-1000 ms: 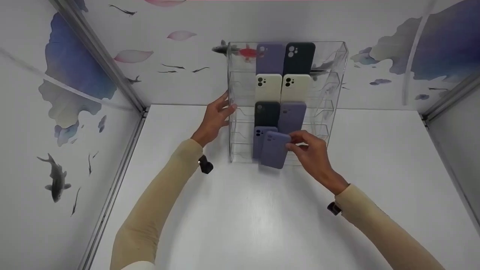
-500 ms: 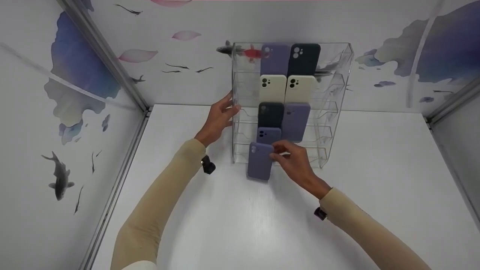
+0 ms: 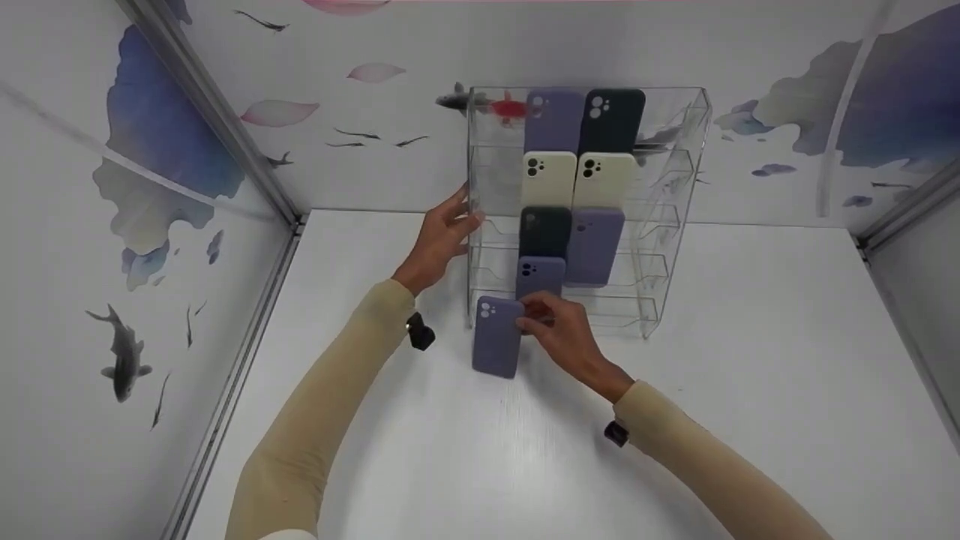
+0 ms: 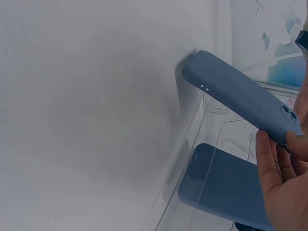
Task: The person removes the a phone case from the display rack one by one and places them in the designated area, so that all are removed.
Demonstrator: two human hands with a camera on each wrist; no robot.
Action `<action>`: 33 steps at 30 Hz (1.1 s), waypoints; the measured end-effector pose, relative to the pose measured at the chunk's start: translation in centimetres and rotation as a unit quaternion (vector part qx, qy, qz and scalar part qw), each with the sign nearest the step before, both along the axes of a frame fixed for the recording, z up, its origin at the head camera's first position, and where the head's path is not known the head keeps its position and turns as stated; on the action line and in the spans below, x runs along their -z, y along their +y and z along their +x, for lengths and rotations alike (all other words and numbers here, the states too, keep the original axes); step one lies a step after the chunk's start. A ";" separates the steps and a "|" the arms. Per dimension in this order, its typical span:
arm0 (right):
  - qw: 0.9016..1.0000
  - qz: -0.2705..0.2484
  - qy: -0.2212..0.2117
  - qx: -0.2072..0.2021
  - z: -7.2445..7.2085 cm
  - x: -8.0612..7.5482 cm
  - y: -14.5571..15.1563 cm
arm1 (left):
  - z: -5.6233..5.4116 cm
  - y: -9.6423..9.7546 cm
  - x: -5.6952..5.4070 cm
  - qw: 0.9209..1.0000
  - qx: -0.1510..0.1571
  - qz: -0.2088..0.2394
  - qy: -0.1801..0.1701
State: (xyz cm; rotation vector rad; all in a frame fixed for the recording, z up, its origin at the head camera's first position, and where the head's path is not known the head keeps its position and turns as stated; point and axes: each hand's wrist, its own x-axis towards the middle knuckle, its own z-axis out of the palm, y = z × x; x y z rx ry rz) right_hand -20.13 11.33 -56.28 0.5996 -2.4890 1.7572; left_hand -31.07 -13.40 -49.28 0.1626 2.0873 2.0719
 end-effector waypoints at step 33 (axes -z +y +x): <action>0.995 -0.004 -0.086 -0.059 0.6 3.7 -5.9 | 0.0 0.2 0.1 1.000 0.007 0.006 0.001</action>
